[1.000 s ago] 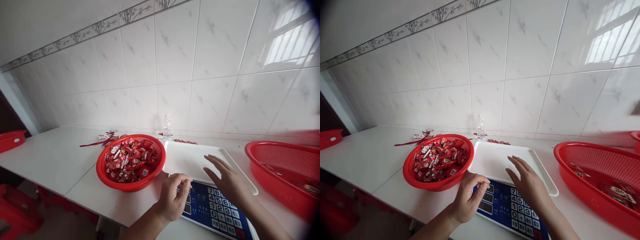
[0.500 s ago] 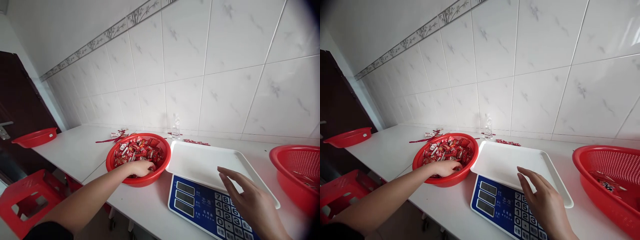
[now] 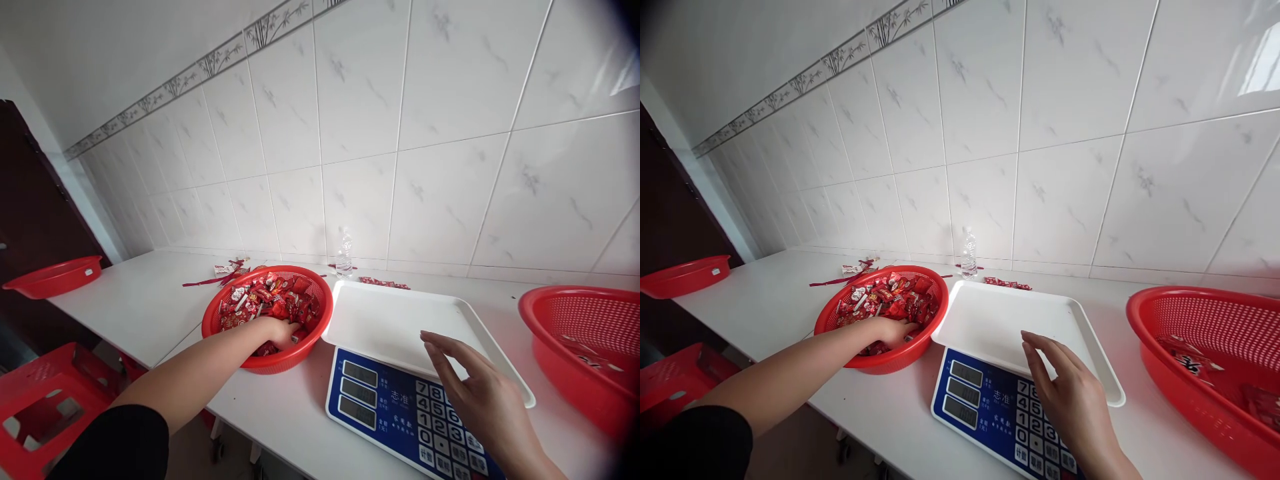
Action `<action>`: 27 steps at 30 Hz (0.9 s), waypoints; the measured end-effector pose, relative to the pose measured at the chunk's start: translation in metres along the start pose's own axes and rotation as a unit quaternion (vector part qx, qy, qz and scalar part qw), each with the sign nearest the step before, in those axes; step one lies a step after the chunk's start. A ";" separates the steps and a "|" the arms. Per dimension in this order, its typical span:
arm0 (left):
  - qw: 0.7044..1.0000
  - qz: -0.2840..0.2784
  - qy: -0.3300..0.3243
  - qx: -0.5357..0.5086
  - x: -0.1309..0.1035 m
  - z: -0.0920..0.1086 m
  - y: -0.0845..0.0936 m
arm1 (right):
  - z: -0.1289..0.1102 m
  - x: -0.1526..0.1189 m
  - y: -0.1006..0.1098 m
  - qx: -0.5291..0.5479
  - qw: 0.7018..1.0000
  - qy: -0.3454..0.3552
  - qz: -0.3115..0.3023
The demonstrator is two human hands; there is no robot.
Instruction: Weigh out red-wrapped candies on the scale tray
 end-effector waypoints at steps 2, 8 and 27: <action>1.000 0.006 -0.015 -0.005 0.001 0.002 -0.001 | 0.002 -0.001 0.000 -0.005 1.000 -0.002 -0.005; 0.997 0.033 -0.048 -0.056 0.000 0.007 0.002 | 0.005 0.000 -0.001 -0.011 1.000 -0.003 -0.016; 0.992 -0.007 -0.039 -0.120 -0.003 0.012 0.003 | -0.003 0.001 0.002 0.010 1.000 0.005 0.007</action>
Point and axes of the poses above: each hand's wrist, its own x-axis towards the middle knuckle, its own y-axis out of the back of the hand, z = x × y, the point moved 4 cm from there along x, towards the middle knuckle, and after that the axes turned 9 degrees about -y, right-handed, at the moved point
